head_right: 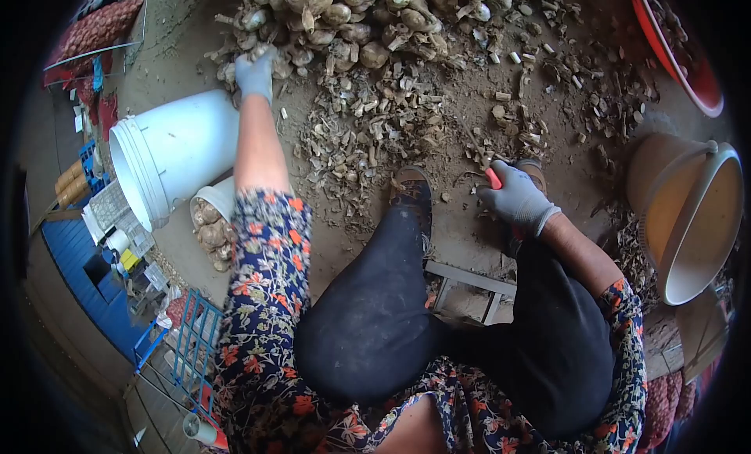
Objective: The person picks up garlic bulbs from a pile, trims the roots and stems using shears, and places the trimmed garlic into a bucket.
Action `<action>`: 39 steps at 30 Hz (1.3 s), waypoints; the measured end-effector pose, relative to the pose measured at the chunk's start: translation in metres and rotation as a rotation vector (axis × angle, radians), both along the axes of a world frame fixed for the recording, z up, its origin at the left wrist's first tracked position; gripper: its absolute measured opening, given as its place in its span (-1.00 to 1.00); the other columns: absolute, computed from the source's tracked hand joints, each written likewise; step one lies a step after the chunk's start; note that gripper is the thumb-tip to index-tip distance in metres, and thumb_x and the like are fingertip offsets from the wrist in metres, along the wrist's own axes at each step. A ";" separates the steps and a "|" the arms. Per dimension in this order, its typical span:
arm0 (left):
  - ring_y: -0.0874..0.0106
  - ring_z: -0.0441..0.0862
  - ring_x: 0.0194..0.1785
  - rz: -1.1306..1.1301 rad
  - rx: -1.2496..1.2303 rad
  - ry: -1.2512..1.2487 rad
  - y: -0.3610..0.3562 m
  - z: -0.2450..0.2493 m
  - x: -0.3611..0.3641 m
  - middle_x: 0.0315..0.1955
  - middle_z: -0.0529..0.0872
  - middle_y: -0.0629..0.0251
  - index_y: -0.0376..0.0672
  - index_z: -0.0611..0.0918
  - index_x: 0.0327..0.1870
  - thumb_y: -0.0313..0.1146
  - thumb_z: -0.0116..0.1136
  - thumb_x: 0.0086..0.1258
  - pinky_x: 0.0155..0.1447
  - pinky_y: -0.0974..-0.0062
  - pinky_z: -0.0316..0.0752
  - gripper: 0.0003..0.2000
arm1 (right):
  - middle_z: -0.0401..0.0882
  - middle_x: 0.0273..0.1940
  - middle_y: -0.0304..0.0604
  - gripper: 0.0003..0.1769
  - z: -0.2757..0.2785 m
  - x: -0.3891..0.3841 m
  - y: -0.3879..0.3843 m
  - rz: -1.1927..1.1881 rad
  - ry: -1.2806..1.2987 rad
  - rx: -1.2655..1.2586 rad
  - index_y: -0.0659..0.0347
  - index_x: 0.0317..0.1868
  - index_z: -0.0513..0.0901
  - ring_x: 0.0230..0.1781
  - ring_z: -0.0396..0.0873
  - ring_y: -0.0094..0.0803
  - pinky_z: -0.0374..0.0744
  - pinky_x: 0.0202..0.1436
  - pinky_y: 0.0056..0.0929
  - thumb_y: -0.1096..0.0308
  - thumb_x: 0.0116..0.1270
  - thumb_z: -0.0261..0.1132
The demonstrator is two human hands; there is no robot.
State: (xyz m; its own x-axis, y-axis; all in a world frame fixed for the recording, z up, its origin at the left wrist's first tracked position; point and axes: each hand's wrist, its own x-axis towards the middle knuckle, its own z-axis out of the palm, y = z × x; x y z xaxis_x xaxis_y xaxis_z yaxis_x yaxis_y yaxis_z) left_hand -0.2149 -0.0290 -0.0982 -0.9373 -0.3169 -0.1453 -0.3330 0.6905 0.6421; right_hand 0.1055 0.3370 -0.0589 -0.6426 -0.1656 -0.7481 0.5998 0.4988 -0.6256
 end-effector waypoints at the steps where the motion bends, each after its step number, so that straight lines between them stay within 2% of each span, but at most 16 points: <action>1: 0.35 0.59 -0.06 -0.020 0.313 0.100 0.013 0.013 0.021 -0.08 0.58 0.14 -0.30 0.42 0.08 -0.43 0.45 0.02 0.04 0.42 0.53 -0.42 | 0.60 -0.40 0.09 -0.70 -0.004 0.001 0.000 0.110 0.132 0.050 0.30 -0.22 0.42 -0.31 0.64 -0.02 0.53 -0.24 -0.17 0.25 0.18 0.23; 3: 0.53 0.54 -0.10 -0.146 0.622 0.113 0.036 0.027 0.062 -0.09 0.55 0.28 -0.24 0.44 0.07 -0.60 0.40 0.01 -0.03 0.59 0.52 -0.45 | 0.57 -0.36 0.18 -0.70 0.018 -0.019 -0.005 0.142 0.121 0.068 0.31 -0.21 0.39 -0.26 0.59 0.09 0.50 -0.22 -0.09 0.26 0.19 0.23; 5: 0.52 0.55 -0.11 -0.329 0.812 0.092 0.064 0.041 0.103 -0.09 0.56 0.31 -0.22 0.41 0.11 -0.62 0.38 0.02 -0.02 0.57 0.53 -0.43 | 0.54 -0.33 0.14 -0.70 0.019 -0.020 -0.006 0.136 0.439 0.164 0.26 -0.18 0.38 -0.22 0.56 0.08 0.47 -0.17 -0.05 0.26 0.21 0.22; 8: 0.54 0.52 -0.08 -0.393 1.043 -0.050 0.102 0.064 0.145 -0.06 0.53 0.33 -0.21 0.39 0.14 -0.64 0.34 0.03 0.04 0.56 0.50 -0.41 | 0.51 -0.30 0.06 -0.70 0.041 -0.039 -0.011 0.144 0.707 0.352 0.20 -0.14 0.39 -0.23 0.54 0.03 0.48 -0.15 -0.08 0.24 0.23 0.23; 10: 0.53 0.53 -0.09 -0.508 0.893 0.025 0.119 0.070 0.155 -0.08 0.55 0.33 -0.24 0.38 0.15 -0.61 0.35 0.04 0.07 0.55 0.49 -0.41 | 0.51 -0.30 0.02 -0.65 0.049 -0.047 -0.015 0.169 0.839 0.493 0.20 -0.13 0.39 -0.26 0.55 -0.03 0.48 -0.18 -0.11 0.17 0.24 0.24; 15: 0.50 0.57 -0.09 -0.590 0.686 0.009 0.143 0.085 0.163 -0.11 0.61 0.24 -0.30 0.41 0.15 -0.51 0.42 0.01 0.06 0.52 0.51 -0.38 | 0.52 -0.29 -0.03 -0.56 0.058 -0.053 -0.020 0.250 0.828 0.694 0.22 -0.09 0.38 -0.25 0.57 -0.11 0.47 -0.16 -0.12 0.05 0.25 0.24; 17: 0.47 0.60 -0.11 -0.718 0.329 0.085 0.150 0.090 0.166 -0.14 0.65 0.16 -0.34 0.44 0.12 -0.44 0.47 -0.04 0.03 0.50 0.53 -0.36 | 0.52 -0.28 -0.01 -0.55 0.056 -0.051 -0.016 0.253 0.801 0.694 0.22 -0.06 0.38 -0.25 0.57 -0.11 0.47 -0.15 -0.10 0.04 0.27 0.23; 18: 0.41 0.64 -0.15 -0.714 0.302 0.170 0.153 0.088 0.168 -0.16 0.66 0.12 -0.36 0.47 0.09 -0.41 0.50 -0.10 0.00 0.47 0.55 -0.35 | 0.52 -0.27 0.00 -0.55 0.054 -0.051 -0.012 0.265 0.829 0.702 0.23 -0.06 0.38 -0.22 0.57 -0.10 0.47 -0.14 -0.08 0.04 0.27 0.22; 22: 0.37 0.64 -0.15 -0.652 0.411 0.185 0.165 0.082 0.177 -0.15 0.66 0.12 -0.35 0.47 0.09 -0.39 0.52 -0.14 0.00 0.46 0.55 -0.32 | 0.53 -0.27 0.01 -0.55 0.053 -0.044 -0.005 0.265 0.785 0.676 0.24 -0.06 0.38 -0.23 0.58 -0.09 0.48 -0.16 -0.08 0.04 0.27 0.22; 29: 0.31 0.65 -0.21 -0.817 0.174 0.459 0.184 0.083 0.179 -0.21 0.66 0.11 -0.33 0.51 0.01 -0.34 0.50 -0.15 -0.04 0.41 0.57 -0.38 | 0.59 -0.32 0.04 -0.59 0.048 -0.027 0.010 0.267 0.670 0.562 0.27 -0.11 0.40 -0.31 0.64 -0.08 0.51 -0.20 -0.03 0.06 0.31 0.19; 31: 0.34 0.65 -0.22 -0.806 0.194 0.416 0.189 0.080 0.181 -0.24 0.67 0.15 -0.32 0.53 -0.01 -0.33 0.50 -0.14 -0.05 0.43 0.57 -0.41 | 0.61 -0.33 0.08 -0.60 0.048 -0.024 0.014 0.248 0.631 0.529 0.28 -0.13 0.40 -0.30 0.65 -0.06 0.52 -0.20 -0.01 0.08 0.33 0.17; 33: 0.41 0.65 -0.23 -0.778 0.198 0.289 0.194 0.085 0.186 -0.22 0.68 0.15 -0.32 0.53 -0.01 -0.34 0.51 -0.10 -0.05 0.46 0.57 -0.42 | 0.62 -0.34 0.18 -0.62 0.037 -0.024 0.018 0.135 0.423 0.363 0.31 -0.15 0.39 -0.26 0.65 -0.01 0.53 -0.16 0.00 0.10 0.35 0.14; 34: 0.50 0.63 -0.21 -0.800 0.332 0.264 0.201 0.092 0.194 -0.19 0.68 0.18 -0.33 0.53 0.01 -0.37 0.50 -0.05 -0.04 0.50 0.57 -0.44 | 0.62 -0.33 0.21 -0.63 0.036 -0.027 0.025 0.144 0.385 0.369 0.34 -0.17 0.38 -0.23 0.64 0.03 0.54 -0.12 -0.03 0.13 0.37 0.12; 35: 0.50 0.63 -0.21 -0.798 0.325 0.266 0.201 0.093 0.196 -0.19 0.68 0.18 -0.33 0.53 0.01 -0.37 0.50 -0.05 -0.04 0.50 0.57 -0.44 | 0.63 -0.31 0.19 -0.64 0.024 -0.023 0.030 0.067 0.404 0.362 0.31 -0.17 0.38 -0.22 0.64 0.05 0.55 -0.12 -0.04 0.12 0.35 0.15; 37: 0.56 0.61 -0.16 -0.616 0.567 0.013 0.199 0.089 0.196 -0.17 0.67 0.21 -0.35 0.52 0.05 -0.39 0.50 -0.02 -0.01 0.54 0.56 -0.43 | 0.61 -0.22 0.16 -0.63 0.022 -0.015 0.037 0.050 0.421 0.438 0.26 -0.10 0.39 -0.16 0.62 0.03 0.54 -0.10 -0.06 0.11 0.32 0.18; 39: 0.58 0.60 -0.13 -0.673 0.554 0.008 0.194 0.088 0.189 -0.15 0.67 0.26 -0.37 0.51 0.08 -0.42 0.48 0.00 0.01 0.57 0.54 -0.42 | 0.60 -0.19 0.11 -0.61 0.029 -0.008 0.038 0.063 0.539 0.461 0.23 -0.07 0.40 -0.12 0.61 0.00 0.52 -0.06 -0.08 0.10 0.29 0.21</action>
